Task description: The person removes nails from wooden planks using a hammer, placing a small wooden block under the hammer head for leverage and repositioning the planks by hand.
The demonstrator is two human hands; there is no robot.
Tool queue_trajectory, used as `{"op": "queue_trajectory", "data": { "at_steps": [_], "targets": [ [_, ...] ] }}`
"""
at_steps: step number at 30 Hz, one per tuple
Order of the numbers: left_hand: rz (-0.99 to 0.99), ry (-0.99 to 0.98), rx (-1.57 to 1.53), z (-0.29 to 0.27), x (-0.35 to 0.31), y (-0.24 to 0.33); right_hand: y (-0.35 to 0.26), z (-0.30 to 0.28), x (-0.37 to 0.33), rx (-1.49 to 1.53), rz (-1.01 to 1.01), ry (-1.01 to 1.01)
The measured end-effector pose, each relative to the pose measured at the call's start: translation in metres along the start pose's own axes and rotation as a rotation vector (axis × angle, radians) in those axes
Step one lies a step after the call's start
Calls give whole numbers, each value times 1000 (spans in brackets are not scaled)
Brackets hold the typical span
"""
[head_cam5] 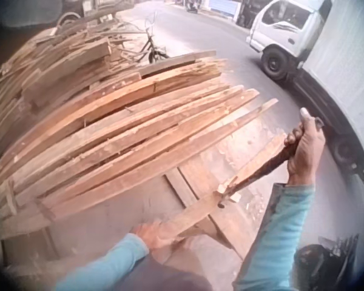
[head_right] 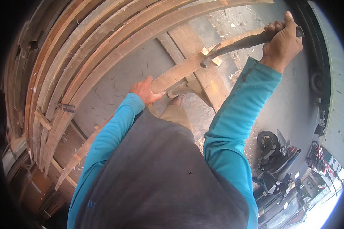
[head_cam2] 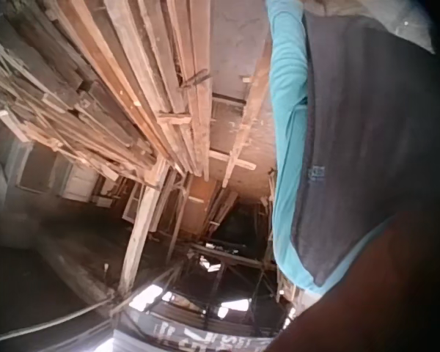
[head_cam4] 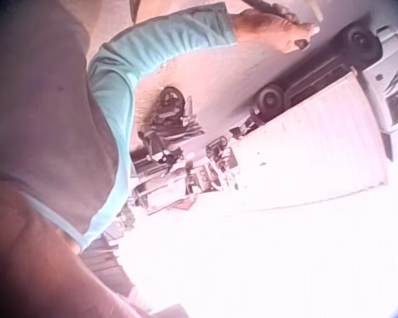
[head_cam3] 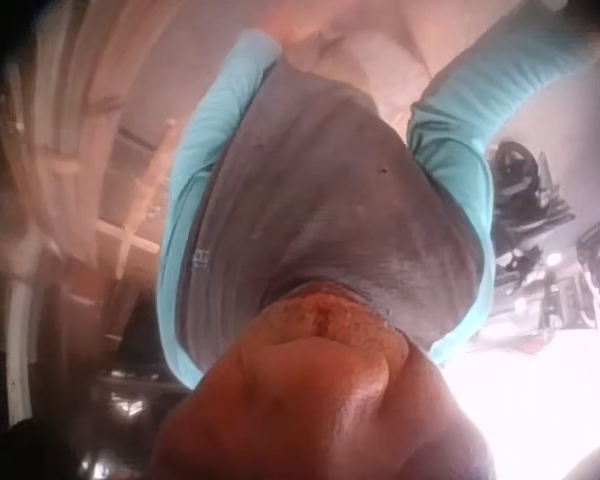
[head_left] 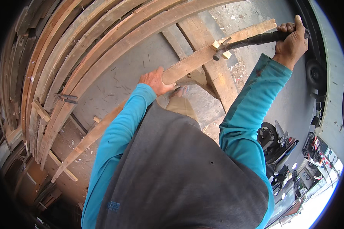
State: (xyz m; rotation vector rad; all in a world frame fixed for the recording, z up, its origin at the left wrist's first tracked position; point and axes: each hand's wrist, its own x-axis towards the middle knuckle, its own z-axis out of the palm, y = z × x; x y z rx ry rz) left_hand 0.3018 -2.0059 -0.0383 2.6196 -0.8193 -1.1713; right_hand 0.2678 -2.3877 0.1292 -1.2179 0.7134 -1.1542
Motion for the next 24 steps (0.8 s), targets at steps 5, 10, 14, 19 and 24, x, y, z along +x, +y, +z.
{"op": "queue_trajectory", "data": {
  "at_steps": [5,10,14,19,24],
  "targets": [
    [29,38,18,8,-18,-16,-16,-5,-37,-42,-35,203],
    [45,32,-80,-9,-30,-40,-16,21,-60,-78,-131,312],
    [38,-23,-77,-15,-34,-65,-7,44,-80,-136,-108,333],
    [89,-46,-101,-33,-11,-73,10,74,-50,-138,-147,283],
    [75,-121,-134,-38,15,-73,41,86,18,-220,20,106]
  ]
}}
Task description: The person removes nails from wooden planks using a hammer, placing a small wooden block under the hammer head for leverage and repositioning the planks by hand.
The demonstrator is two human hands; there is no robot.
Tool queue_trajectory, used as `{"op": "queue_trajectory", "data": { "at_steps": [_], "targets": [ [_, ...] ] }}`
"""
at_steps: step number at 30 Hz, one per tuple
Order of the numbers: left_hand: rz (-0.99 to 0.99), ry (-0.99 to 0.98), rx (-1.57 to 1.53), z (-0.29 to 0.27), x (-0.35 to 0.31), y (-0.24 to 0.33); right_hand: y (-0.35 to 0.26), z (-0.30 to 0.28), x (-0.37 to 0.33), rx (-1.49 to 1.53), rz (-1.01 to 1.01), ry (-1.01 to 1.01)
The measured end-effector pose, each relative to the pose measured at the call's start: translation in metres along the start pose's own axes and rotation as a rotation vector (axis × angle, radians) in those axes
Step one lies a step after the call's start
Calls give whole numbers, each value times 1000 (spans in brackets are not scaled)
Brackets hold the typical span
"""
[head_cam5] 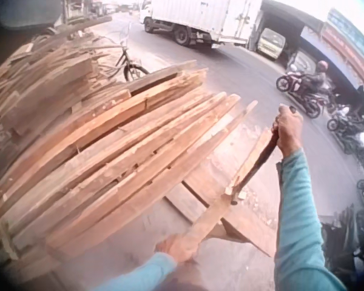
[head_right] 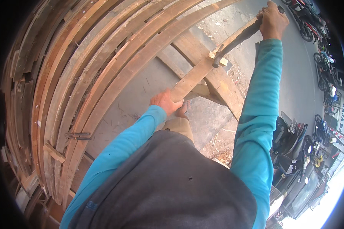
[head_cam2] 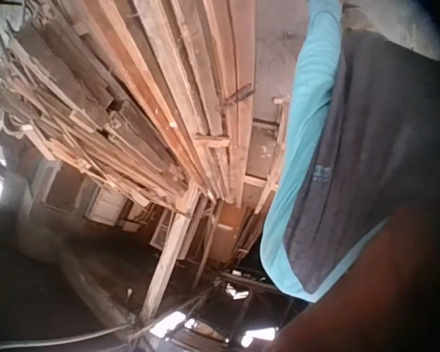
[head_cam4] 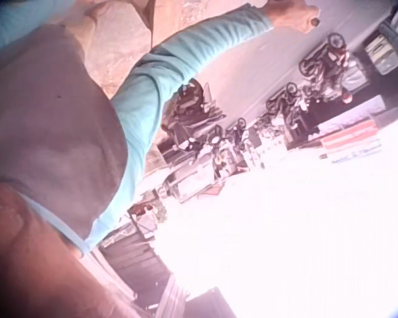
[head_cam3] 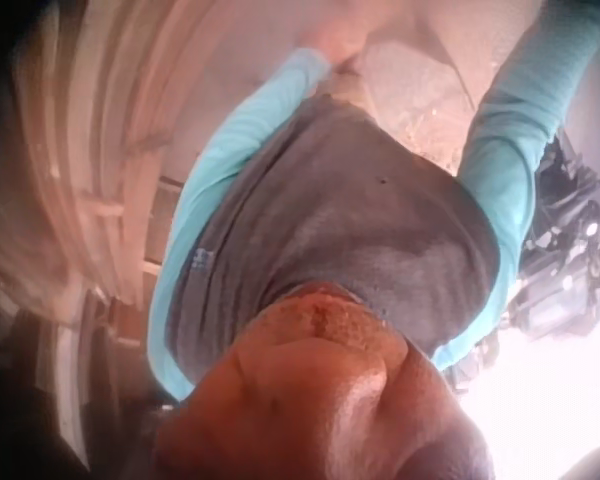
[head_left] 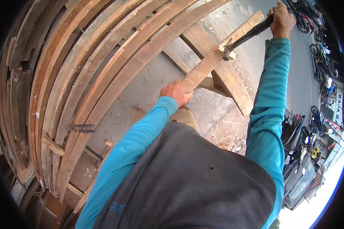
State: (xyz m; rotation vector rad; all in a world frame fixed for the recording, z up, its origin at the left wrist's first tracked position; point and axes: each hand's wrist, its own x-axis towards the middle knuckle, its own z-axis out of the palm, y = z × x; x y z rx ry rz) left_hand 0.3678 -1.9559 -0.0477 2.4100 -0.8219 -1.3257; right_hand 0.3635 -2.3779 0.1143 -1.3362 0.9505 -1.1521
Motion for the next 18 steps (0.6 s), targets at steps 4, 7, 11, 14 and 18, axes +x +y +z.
{"op": "queue_trajectory", "data": {
  "at_steps": [4,7,11,14,18],
  "targets": [
    [10,39,21,-2,16,-3,-10,10,-51,42,-170,114],
    [-4,59,14,-2,9,-4,-17,-3,-65,95,-203,180],
    [34,29,-3,-4,6,-11,-3,26,-48,-13,-184,41],
    [44,40,-2,18,3,-9,10,12,-9,-157,-41,-99],
    [-11,29,2,-6,8,-12,-29,-13,-172,-1,-464,135]
  ]
}}
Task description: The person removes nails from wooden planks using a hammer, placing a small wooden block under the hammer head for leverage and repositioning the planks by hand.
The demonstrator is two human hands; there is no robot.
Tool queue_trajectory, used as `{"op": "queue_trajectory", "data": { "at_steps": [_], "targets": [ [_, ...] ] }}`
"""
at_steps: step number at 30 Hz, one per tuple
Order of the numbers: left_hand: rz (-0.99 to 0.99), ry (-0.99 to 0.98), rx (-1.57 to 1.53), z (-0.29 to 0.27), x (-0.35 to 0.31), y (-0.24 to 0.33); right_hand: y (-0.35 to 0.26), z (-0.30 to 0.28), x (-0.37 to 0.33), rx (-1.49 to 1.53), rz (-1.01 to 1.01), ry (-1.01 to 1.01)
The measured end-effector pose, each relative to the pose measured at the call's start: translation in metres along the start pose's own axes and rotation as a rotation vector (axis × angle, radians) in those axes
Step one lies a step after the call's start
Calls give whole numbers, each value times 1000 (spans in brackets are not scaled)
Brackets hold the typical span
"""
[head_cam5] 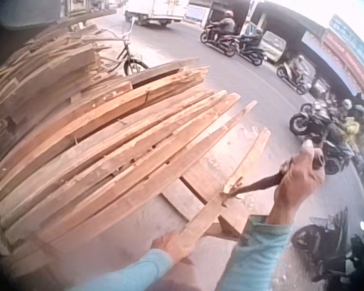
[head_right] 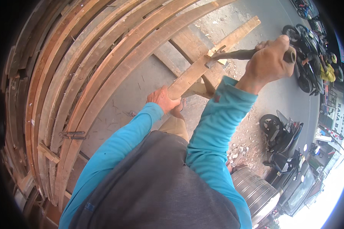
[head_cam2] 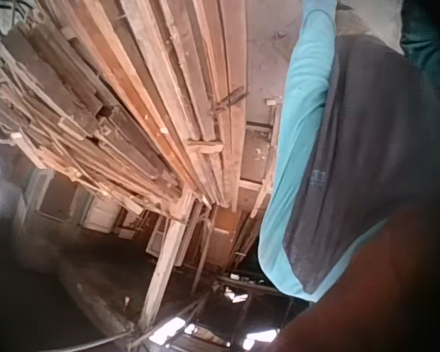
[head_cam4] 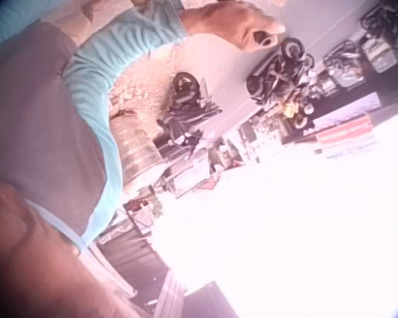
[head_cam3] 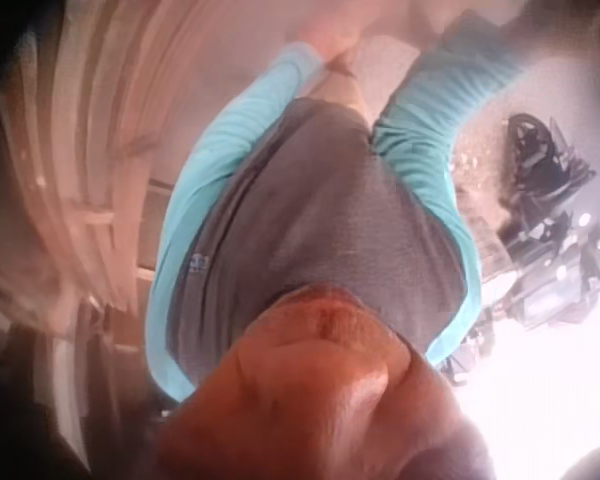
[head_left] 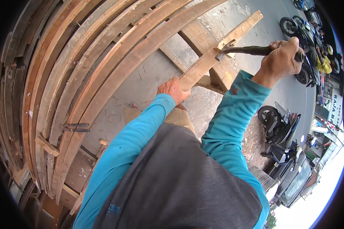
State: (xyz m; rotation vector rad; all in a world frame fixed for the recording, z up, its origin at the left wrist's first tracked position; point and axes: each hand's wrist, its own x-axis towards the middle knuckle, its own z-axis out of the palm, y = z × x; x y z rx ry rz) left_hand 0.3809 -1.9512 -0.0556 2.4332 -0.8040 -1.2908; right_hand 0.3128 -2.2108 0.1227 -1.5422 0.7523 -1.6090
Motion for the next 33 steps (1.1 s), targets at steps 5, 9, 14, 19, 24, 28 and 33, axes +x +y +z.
{"op": "queue_trajectory", "data": {
  "at_steps": [5,9,14,19,24,28,33],
  "targets": [
    [57,45,11,23,-17,-22,-41,19,-105,35,73,-77],
    [103,66,2,28,-39,-33,-70,-12,-125,143,89,-63],
    [223,188,-141,42,-59,-24,-107,-70,-125,215,110,-50],
    [591,568,-73,64,-38,45,-115,-141,-89,279,168,-99],
    [667,731,79,94,37,166,-81,-198,-48,259,274,-233],
    [451,643,126,142,65,211,-42,-260,-22,195,385,-387],
    [426,671,-363,185,-36,200,-27,-277,6,199,491,-556]
  ]
}}
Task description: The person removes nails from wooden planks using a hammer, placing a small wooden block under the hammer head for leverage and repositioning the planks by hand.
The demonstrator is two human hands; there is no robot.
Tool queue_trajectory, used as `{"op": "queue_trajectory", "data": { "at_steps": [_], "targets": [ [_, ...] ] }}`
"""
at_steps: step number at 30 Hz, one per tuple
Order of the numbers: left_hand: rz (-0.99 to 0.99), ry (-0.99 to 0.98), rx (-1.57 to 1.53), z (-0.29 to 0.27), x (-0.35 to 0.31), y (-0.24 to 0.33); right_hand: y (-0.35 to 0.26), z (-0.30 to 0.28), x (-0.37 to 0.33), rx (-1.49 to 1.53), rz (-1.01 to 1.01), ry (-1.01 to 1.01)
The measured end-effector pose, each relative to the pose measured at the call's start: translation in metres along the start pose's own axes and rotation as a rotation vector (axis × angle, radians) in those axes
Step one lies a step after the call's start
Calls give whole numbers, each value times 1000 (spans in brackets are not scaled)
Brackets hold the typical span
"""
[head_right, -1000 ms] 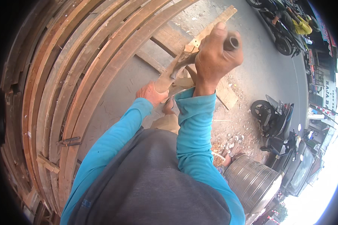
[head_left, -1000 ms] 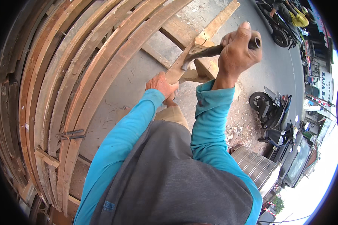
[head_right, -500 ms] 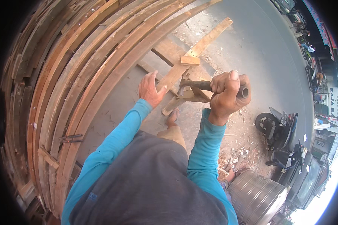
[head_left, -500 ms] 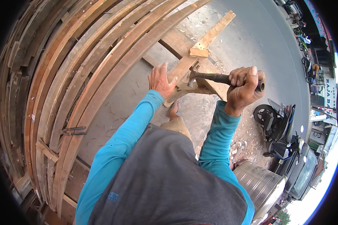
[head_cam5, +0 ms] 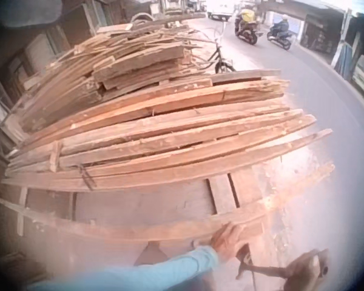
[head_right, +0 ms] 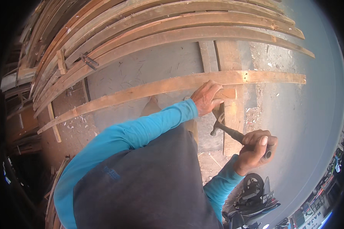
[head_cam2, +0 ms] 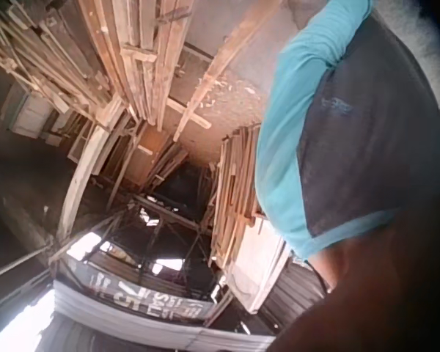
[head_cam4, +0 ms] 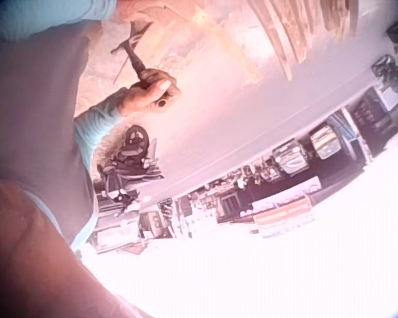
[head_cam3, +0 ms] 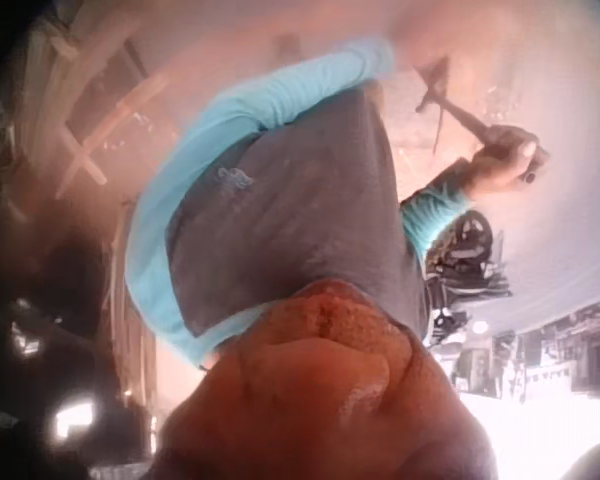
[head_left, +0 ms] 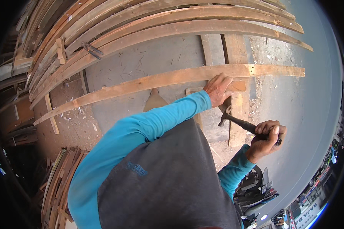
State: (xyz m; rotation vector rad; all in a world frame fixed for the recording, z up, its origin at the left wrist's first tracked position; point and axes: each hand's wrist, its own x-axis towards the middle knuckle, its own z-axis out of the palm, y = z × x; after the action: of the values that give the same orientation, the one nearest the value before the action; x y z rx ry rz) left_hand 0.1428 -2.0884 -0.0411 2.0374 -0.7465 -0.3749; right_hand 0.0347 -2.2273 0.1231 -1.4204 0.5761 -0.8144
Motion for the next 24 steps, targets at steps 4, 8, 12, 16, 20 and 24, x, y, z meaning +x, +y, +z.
{"op": "queue_trajectory", "data": {
  "at_steps": [4,8,12,16,20,24],
  "targets": [
    [-352,-80,-175,-68,-124,-10,-44,18,-11,135,-37,-341],
    [-467,192,-212,-126,-197,-35,-79,78,-18,391,-160,-659],
    [-755,531,-479,-151,-275,-87,-68,158,-75,326,-179,-748],
    [-852,721,-843,-149,-286,-92,-28,188,-106,274,-107,-785],
    [-661,740,-1330,-141,-301,-101,-22,199,-139,240,-176,-819],
    [-666,754,-1250,-129,-322,-107,-21,204,-176,206,-261,-927]
  ]
}}
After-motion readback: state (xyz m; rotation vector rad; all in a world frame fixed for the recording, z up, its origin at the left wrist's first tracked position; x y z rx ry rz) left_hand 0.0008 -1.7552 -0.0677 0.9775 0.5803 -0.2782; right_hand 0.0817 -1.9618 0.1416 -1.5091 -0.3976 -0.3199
